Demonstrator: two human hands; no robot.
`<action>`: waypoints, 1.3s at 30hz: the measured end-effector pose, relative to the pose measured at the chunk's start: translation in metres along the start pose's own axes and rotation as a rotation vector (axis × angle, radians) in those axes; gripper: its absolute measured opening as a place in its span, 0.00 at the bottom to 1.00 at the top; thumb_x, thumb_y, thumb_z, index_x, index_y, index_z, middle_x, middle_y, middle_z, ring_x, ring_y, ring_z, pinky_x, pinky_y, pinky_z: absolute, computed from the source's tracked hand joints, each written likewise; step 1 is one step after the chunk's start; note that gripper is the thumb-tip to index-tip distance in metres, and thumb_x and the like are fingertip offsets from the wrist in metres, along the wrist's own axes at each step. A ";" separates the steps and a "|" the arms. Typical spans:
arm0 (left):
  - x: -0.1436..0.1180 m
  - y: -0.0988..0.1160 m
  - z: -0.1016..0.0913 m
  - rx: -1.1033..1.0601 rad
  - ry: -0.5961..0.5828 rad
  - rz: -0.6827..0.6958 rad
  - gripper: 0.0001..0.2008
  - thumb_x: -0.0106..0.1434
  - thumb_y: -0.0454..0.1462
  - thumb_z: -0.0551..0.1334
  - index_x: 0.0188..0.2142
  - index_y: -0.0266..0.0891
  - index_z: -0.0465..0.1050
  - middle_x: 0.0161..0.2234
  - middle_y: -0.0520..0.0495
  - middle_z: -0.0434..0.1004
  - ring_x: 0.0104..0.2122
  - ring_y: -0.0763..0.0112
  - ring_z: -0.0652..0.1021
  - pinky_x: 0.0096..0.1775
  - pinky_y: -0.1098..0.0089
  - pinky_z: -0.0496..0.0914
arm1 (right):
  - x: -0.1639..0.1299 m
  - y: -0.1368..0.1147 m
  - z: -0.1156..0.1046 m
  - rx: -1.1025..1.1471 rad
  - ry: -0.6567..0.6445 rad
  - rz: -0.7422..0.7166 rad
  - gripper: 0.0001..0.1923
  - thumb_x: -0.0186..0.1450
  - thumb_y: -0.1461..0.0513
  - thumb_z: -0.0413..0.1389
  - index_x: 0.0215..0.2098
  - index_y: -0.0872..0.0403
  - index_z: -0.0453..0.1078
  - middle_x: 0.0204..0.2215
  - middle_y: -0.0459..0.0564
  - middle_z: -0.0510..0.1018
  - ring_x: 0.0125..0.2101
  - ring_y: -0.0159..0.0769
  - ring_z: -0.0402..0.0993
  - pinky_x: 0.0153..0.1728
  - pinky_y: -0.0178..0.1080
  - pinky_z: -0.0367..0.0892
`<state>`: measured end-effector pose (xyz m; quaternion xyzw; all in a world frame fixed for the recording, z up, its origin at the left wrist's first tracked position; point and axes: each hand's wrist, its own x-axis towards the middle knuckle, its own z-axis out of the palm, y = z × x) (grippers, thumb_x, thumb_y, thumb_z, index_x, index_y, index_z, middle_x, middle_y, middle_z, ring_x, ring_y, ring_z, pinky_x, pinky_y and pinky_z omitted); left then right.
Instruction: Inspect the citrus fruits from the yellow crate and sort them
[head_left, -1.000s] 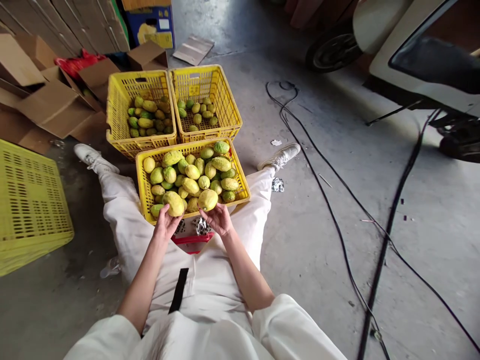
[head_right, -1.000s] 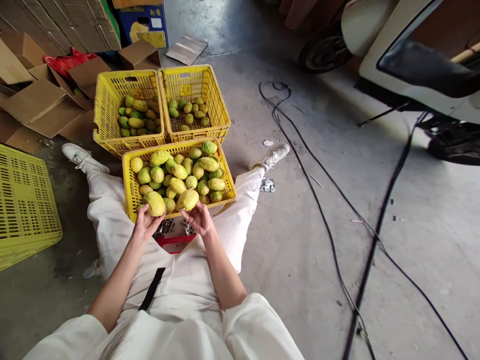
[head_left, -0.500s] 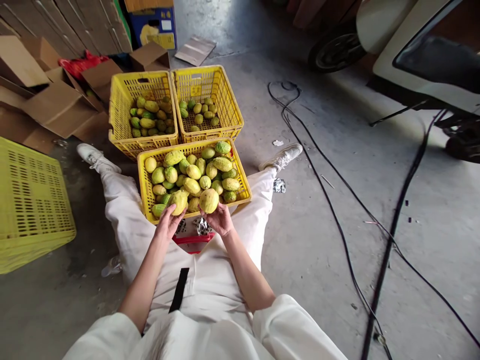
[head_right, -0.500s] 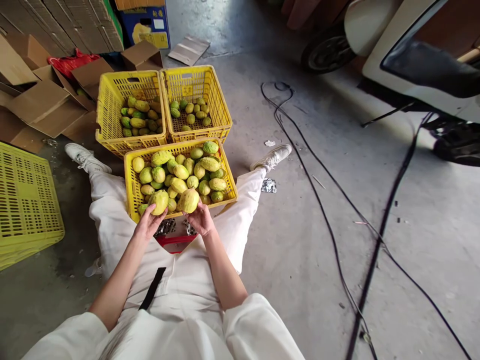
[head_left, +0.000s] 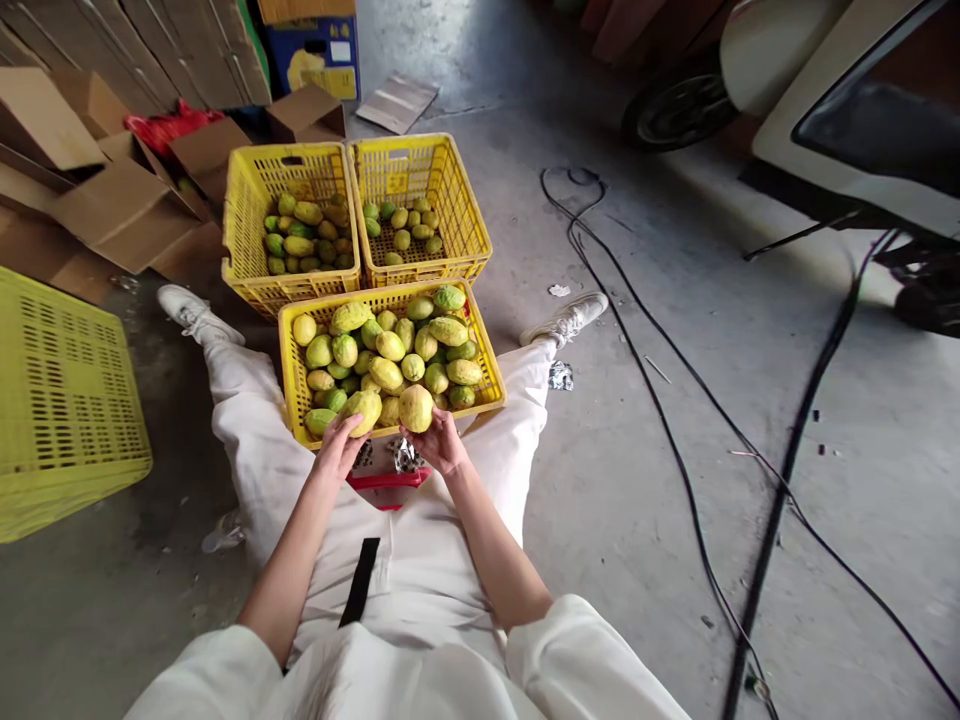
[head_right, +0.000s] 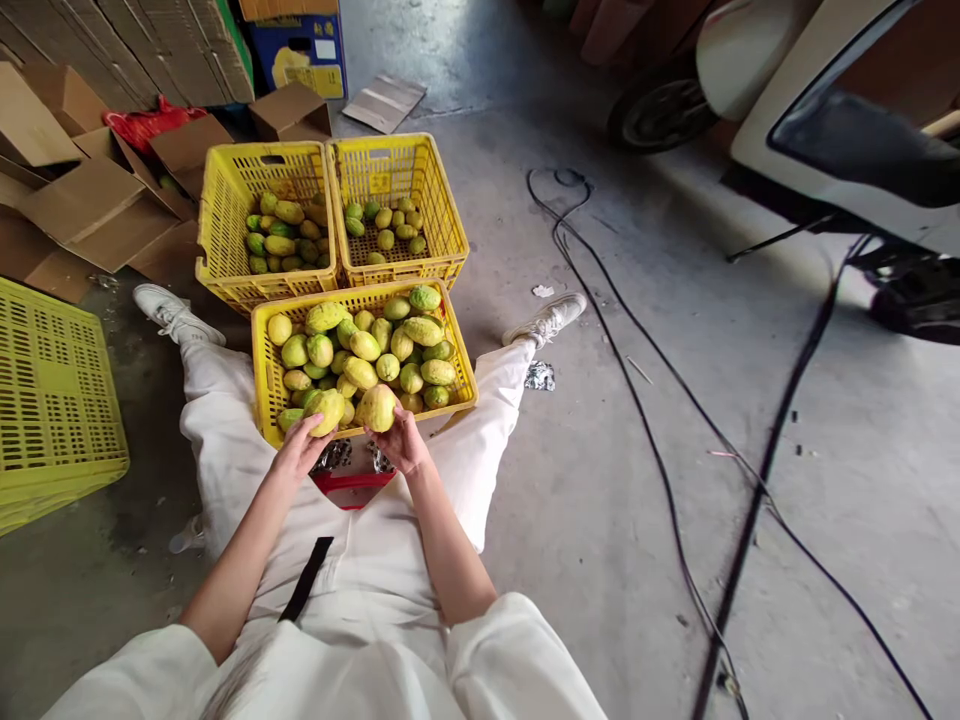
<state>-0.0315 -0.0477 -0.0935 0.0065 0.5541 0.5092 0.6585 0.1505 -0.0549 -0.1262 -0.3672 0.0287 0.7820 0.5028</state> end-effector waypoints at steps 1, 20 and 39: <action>0.001 0.000 0.000 0.002 -0.001 -0.001 0.13 0.46 0.31 0.75 0.31 0.40 0.76 0.44 0.42 0.85 0.64 0.48 0.74 0.62 0.55 0.72 | 0.000 0.000 0.000 -0.015 -0.001 -0.003 0.12 0.60 0.58 0.60 0.44 0.46 0.73 0.47 0.46 0.83 0.45 0.40 0.80 0.43 0.39 0.81; -0.003 0.004 0.007 0.002 0.088 0.000 0.15 0.47 0.30 0.76 0.33 0.41 0.76 0.44 0.43 0.85 0.62 0.49 0.76 0.61 0.57 0.75 | -0.002 -0.001 0.004 -0.073 0.001 -0.035 0.16 0.61 0.58 0.60 0.48 0.42 0.75 0.55 0.43 0.81 0.54 0.42 0.78 0.52 0.46 0.79; 0.002 0.010 0.005 0.015 0.262 -0.108 0.09 0.65 0.26 0.65 0.32 0.41 0.74 0.43 0.44 0.83 0.60 0.59 0.78 0.62 0.58 0.74 | 0.060 -0.084 0.132 -0.013 0.180 0.020 0.07 0.73 0.62 0.55 0.49 0.50 0.69 0.43 0.49 0.81 0.52 0.39 0.80 0.48 0.47 0.83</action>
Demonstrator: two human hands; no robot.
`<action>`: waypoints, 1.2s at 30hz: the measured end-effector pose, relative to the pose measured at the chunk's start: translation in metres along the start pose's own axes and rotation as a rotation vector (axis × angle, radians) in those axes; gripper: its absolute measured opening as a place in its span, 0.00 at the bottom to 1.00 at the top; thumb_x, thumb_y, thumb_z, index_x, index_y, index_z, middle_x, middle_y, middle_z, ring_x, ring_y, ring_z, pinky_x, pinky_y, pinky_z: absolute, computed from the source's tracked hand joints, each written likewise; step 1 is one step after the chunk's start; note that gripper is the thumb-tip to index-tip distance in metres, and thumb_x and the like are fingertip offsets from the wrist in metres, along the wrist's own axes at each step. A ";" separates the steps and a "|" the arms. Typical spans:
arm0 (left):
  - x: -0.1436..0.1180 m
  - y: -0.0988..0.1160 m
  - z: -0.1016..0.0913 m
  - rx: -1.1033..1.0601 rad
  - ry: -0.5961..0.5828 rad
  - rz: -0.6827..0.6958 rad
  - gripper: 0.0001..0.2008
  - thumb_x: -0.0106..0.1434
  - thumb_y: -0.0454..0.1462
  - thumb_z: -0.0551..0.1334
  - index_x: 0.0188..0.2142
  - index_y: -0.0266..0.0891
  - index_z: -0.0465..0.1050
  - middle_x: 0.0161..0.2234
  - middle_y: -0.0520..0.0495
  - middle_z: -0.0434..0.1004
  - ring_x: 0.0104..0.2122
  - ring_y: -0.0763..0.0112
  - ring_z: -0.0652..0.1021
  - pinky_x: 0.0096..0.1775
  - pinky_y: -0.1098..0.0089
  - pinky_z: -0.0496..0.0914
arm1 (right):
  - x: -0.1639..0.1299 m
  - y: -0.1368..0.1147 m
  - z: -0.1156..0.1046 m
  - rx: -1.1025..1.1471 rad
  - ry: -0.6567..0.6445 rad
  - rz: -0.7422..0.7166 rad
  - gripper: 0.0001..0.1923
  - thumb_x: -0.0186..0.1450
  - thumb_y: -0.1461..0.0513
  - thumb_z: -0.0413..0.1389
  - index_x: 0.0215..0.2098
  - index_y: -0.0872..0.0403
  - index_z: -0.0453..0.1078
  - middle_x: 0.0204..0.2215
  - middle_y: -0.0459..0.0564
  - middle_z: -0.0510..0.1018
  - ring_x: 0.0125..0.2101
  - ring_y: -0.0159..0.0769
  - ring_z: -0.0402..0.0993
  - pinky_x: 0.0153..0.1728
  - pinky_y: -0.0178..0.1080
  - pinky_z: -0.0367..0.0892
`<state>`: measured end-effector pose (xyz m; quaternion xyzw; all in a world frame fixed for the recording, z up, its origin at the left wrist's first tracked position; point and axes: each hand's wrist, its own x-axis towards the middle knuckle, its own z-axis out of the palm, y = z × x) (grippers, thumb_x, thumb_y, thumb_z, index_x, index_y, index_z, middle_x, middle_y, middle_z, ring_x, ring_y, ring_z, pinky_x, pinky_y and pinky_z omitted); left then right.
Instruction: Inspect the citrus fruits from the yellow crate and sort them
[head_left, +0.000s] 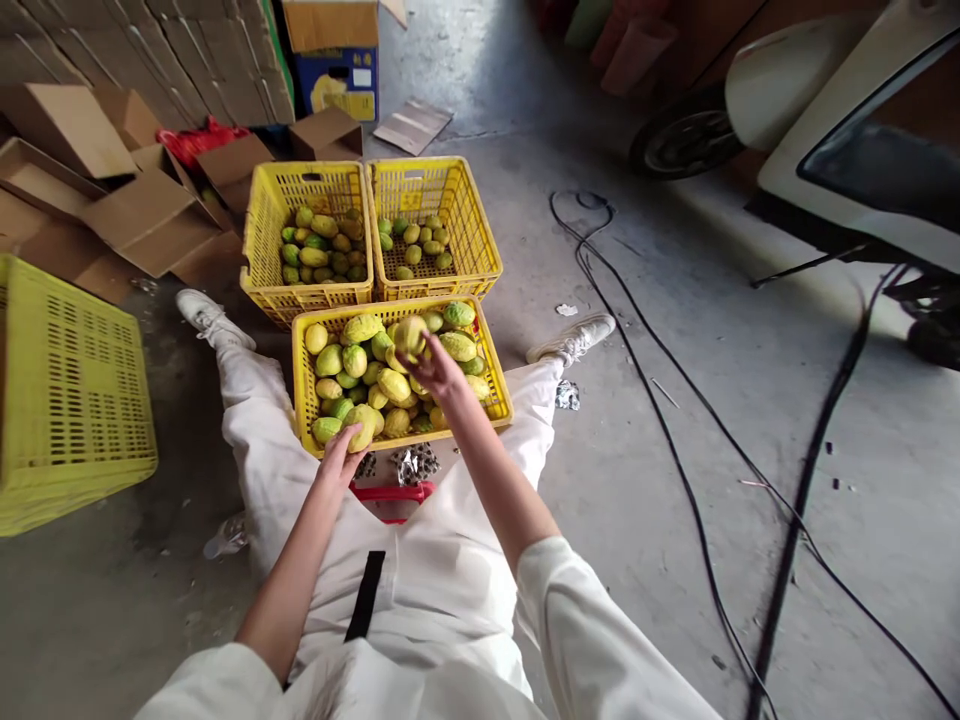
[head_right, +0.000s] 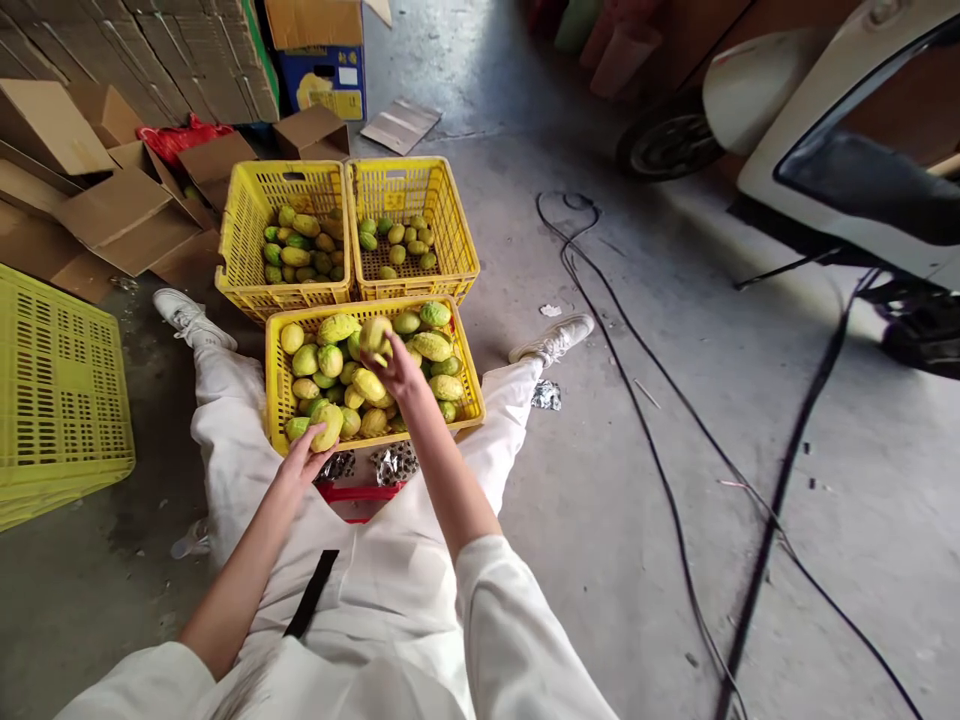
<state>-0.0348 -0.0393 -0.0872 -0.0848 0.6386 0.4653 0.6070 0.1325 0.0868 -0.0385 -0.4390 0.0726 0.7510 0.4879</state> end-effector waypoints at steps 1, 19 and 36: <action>0.000 0.001 -0.001 -0.007 0.006 -0.001 0.09 0.65 0.26 0.64 0.33 0.41 0.74 0.44 0.45 0.83 0.60 0.60 0.78 0.62 0.58 0.74 | 0.003 -0.015 0.020 0.002 -0.054 -0.034 0.08 0.75 0.60 0.55 0.51 0.49 0.70 0.44 0.48 0.81 0.51 0.35 0.81 0.49 0.43 0.82; 0.008 0.002 0.009 -0.013 0.132 -0.057 0.04 0.64 0.34 0.69 0.38 0.42 0.75 0.43 0.44 0.79 0.48 0.62 0.80 0.44 0.66 0.80 | -0.003 0.091 -0.164 -1.241 -0.080 -0.452 0.17 0.59 0.61 0.65 0.48 0.48 0.79 0.46 0.53 0.85 0.56 0.53 0.76 0.66 0.59 0.62; -0.004 0.124 0.100 0.079 -0.214 0.524 0.20 0.75 0.44 0.52 0.60 0.44 0.71 0.71 0.44 0.64 0.73 0.66 0.59 0.72 0.57 0.50 | 0.010 0.102 -0.169 -1.111 -0.039 -0.532 0.21 0.63 0.51 0.62 0.53 0.47 0.77 0.50 0.54 0.84 0.56 0.51 0.76 0.66 0.59 0.63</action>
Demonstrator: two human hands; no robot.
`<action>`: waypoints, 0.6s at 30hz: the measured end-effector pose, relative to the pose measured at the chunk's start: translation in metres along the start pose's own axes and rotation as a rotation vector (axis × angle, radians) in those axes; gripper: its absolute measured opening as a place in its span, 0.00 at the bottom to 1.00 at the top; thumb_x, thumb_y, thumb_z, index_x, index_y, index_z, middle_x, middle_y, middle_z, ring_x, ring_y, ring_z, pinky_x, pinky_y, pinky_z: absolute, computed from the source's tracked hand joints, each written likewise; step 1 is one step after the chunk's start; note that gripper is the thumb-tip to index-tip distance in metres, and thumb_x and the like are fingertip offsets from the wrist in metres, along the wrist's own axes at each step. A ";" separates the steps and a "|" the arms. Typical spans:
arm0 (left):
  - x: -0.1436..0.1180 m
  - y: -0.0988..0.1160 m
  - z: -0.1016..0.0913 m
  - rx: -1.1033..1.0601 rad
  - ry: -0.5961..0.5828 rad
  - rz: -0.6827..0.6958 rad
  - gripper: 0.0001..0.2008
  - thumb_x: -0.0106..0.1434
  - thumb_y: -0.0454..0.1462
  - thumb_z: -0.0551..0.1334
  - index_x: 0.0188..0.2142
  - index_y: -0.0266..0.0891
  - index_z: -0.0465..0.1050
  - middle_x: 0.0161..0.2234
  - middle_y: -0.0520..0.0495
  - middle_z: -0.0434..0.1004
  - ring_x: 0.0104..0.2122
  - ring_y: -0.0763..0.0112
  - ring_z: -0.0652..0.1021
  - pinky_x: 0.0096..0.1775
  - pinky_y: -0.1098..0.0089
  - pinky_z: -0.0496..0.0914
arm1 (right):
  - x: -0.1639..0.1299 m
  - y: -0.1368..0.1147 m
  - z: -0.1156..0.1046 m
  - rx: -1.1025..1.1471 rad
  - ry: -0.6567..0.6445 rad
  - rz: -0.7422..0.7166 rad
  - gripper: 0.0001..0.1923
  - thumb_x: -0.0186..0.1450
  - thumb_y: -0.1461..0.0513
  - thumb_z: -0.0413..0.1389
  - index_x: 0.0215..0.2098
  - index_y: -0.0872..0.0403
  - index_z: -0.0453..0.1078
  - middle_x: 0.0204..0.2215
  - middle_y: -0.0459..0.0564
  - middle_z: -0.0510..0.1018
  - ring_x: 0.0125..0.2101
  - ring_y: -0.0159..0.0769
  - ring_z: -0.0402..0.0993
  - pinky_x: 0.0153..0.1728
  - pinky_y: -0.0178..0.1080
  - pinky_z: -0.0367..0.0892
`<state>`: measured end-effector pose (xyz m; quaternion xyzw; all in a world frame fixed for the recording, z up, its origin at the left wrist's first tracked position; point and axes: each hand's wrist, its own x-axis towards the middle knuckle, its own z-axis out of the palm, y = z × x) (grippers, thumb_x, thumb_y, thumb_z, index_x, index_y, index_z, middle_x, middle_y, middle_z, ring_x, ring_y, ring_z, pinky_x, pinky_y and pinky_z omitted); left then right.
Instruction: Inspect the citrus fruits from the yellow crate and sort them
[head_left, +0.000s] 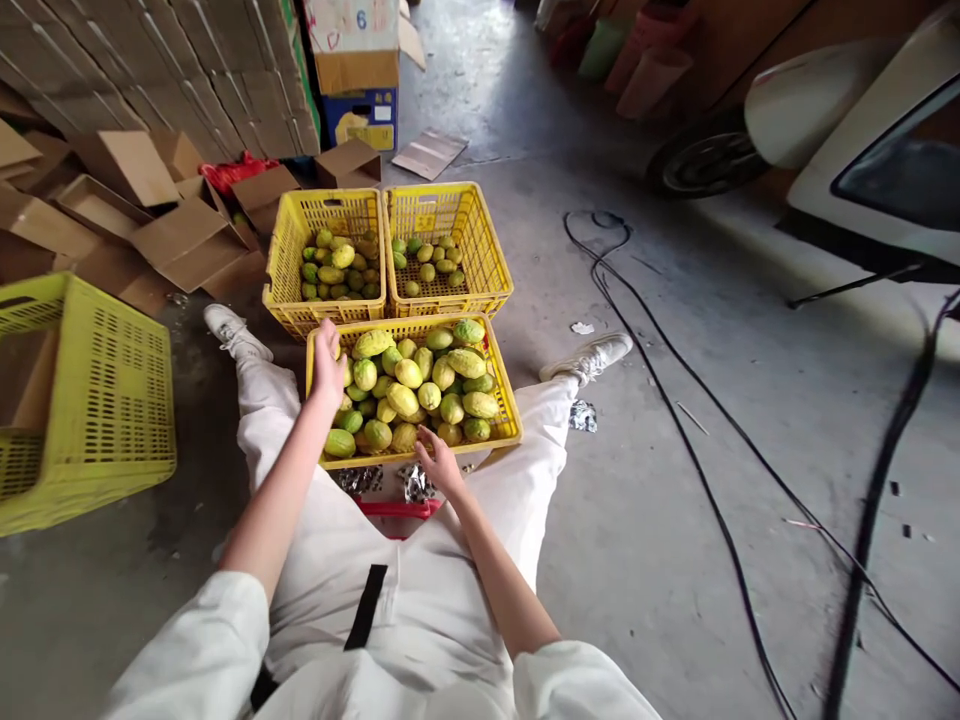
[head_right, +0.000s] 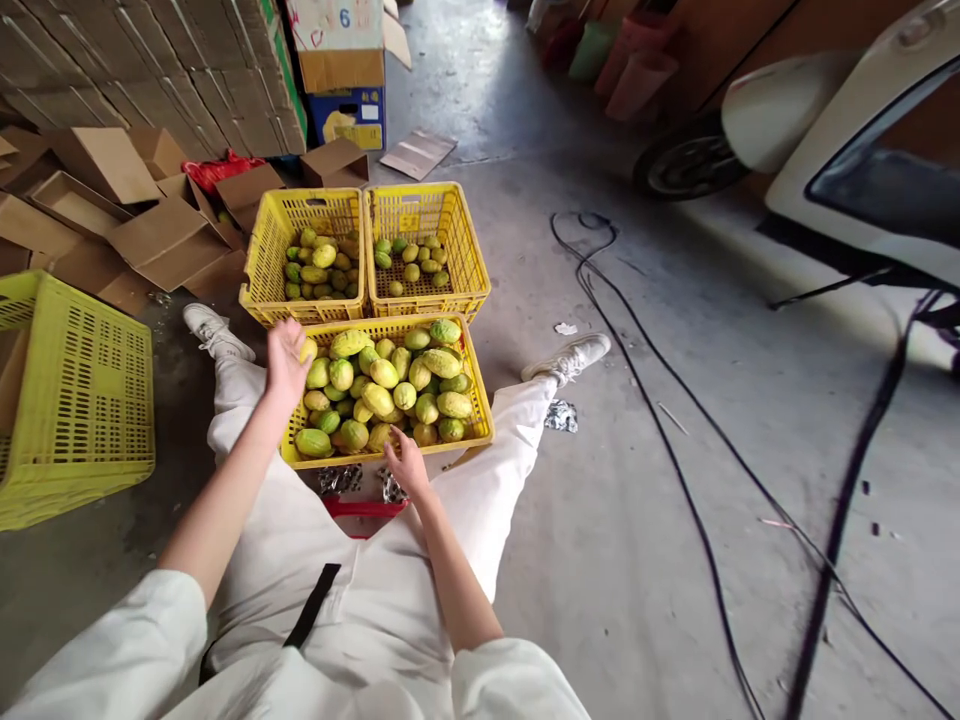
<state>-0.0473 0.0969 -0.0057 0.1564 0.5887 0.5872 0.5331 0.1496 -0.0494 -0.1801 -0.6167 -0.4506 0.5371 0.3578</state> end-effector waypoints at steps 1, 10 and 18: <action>-0.016 -0.025 -0.008 0.021 0.007 -0.036 0.17 0.74 0.43 0.55 0.57 0.42 0.73 0.70 0.43 0.66 0.73 0.65 0.59 0.72 0.59 0.49 | 0.001 0.000 0.003 0.034 0.031 0.014 0.23 0.65 0.48 0.59 0.55 0.46 0.75 0.53 0.54 0.83 0.58 0.50 0.75 0.66 0.58 0.63; -0.100 -0.158 -0.046 0.290 0.031 -0.376 0.04 0.61 0.36 0.68 0.37 0.44 0.78 0.58 0.38 0.79 0.68 0.54 0.70 0.67 0.55 0.62 | -0.007 -0.008 0.017 0.012 0.143 -0.012 0.22 0.67 0.49 0.56 0.55 0.49 0.74 0.59 0.58 0.77 0.60 0.50 0.73 0.65 0.55 0.66; -0.044 -0.123 -0.088 0.556 -0.112 -0.292 0.18 0.44 0.24 0.74 0.32 0.44 0.80 0.42 0.40 0.84 0.68 0.47 0.69 0.70 0.60 0.54 | 0.000 -0.002 -0.038 -0.348 0.161 -0.041 0.19 0.65 0.61 0.56 0.54 0.51 0.74 0.53 0.62 0.76 0.57 0.59 0.68 0.65 0.64 0.60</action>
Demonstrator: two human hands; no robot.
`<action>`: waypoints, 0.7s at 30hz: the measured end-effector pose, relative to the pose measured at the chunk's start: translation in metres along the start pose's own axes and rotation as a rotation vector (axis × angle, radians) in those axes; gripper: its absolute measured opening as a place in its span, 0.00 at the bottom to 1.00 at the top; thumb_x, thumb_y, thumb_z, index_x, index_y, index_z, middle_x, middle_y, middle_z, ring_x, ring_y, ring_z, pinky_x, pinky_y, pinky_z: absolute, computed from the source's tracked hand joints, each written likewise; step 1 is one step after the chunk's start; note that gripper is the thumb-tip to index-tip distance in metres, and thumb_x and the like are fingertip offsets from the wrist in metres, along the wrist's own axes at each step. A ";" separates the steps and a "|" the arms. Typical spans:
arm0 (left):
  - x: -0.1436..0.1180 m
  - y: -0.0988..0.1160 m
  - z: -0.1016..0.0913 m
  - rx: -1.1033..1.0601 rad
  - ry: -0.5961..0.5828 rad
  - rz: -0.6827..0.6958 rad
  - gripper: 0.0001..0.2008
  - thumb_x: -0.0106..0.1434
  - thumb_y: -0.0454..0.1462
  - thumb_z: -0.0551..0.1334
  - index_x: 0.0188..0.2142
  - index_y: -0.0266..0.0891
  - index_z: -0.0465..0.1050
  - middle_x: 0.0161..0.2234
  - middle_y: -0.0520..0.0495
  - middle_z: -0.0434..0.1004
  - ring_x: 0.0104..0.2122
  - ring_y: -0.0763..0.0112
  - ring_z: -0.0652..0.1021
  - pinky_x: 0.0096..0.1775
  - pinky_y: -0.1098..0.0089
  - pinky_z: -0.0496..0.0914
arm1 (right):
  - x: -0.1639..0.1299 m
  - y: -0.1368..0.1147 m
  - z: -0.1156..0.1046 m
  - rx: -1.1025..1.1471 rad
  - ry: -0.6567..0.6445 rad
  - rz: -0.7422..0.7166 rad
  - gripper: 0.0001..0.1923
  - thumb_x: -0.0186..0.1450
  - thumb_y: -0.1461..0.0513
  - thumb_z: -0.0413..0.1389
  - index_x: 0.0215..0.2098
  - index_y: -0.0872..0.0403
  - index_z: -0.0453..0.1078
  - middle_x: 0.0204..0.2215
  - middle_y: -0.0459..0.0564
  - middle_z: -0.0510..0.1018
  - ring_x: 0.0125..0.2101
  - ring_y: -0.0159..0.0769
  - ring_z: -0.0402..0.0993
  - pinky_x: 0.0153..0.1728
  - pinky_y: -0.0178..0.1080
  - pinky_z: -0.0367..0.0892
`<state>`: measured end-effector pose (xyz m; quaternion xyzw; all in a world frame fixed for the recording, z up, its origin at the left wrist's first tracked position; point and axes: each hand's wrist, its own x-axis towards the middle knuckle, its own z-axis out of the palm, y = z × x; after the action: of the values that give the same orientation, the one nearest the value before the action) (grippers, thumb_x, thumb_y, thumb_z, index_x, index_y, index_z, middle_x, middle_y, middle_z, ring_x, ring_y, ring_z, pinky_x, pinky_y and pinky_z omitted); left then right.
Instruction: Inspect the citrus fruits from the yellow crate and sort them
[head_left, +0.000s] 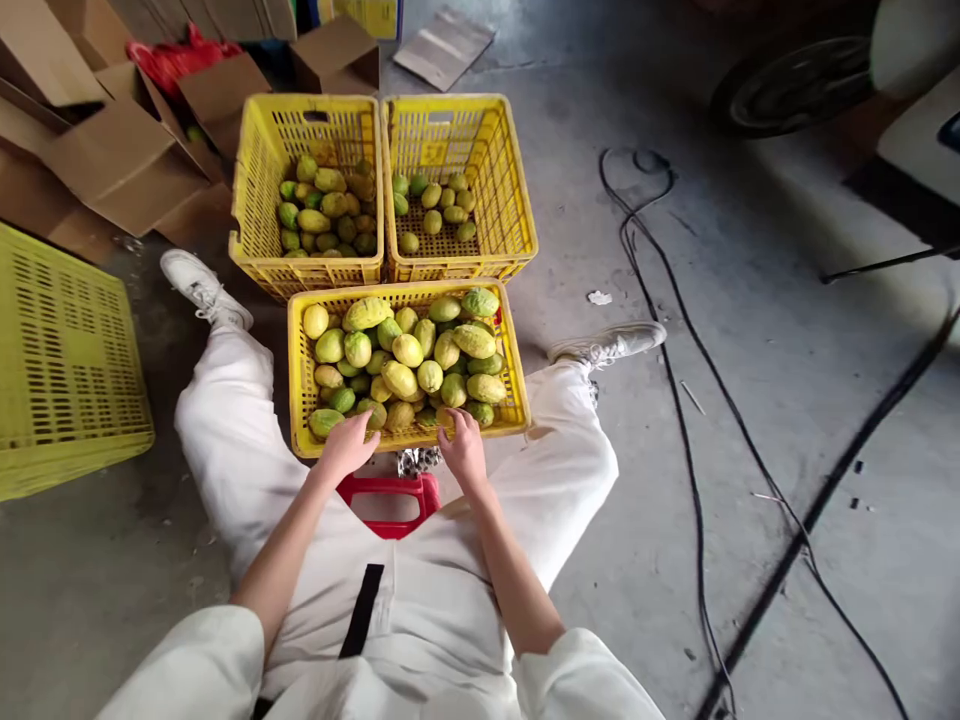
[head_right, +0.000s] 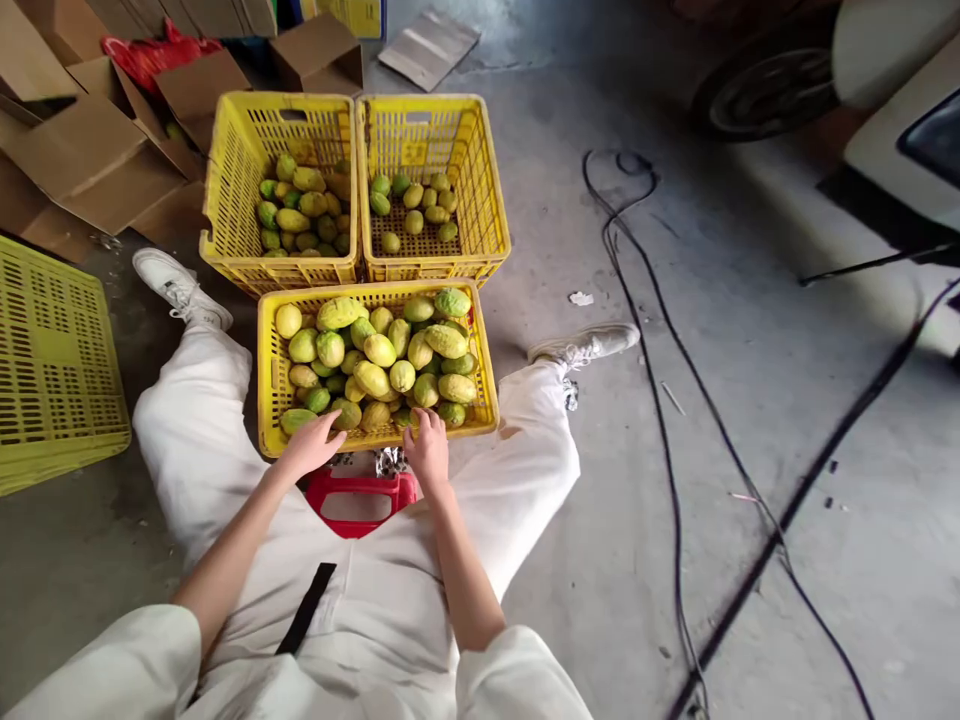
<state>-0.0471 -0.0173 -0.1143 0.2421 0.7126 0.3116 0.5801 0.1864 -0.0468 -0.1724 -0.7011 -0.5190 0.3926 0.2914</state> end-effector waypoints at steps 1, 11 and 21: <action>0.004 -0.003 -0.005 0.038 -0.006 -0.015 0.18 0.43 0.23 0.74 0.29 0.44 0.78 0.38 0.40 0.83 0.68 0.44 0.68 0.70 0.58 0.54 | 0.005 0.000 -0.002 -0.034 -0.007 0.005 0.20 0.65 0.61 0.56 0.55 0.51 0.73 0.53 0.63 0.76 0.57 0.60 0.67 0.64 0.66 0.59; 0.023 -0.027 -0.011 0.362 -0.053 -0.017 0.15 0.47 0.27 0.74 0.26 0.46 0.73 0.33 0.43 0.83 0.59 0.44 0.77 0.68 0.58 0.56 | 0.083 -0.019 0.028 -0.296 -0.090 -0.125 0.28 0.66 0.62 0.57 0.65 0.51 0.66 0.62 0.65 0.71 0.67 0.65 0.52 0.67 0.68 0.45; 0.030 -0.026 -0.015 0.724 -0.088 0.134 0.10 0.55 0.32 0.72 0.37 0.43 0.78 0.42 0.37 0.84 0.54 0.45 0.80 0.63 0.57 0.64 | 0.087 -0.025 -0.009 -0.202 -0.037 -0.103 0.30 0.58 0.50 0.66 0.54 0.57 0.74 0.48 0.62 0.77 0.53 0.60 0.68 0.58 0.62 0.65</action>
<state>-0.0681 -0.0162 -0.1513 0.4909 0.7337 0.0658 0.4652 0.1950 0.0438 -0.1691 -0.6918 -0.5966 0.3357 0.2296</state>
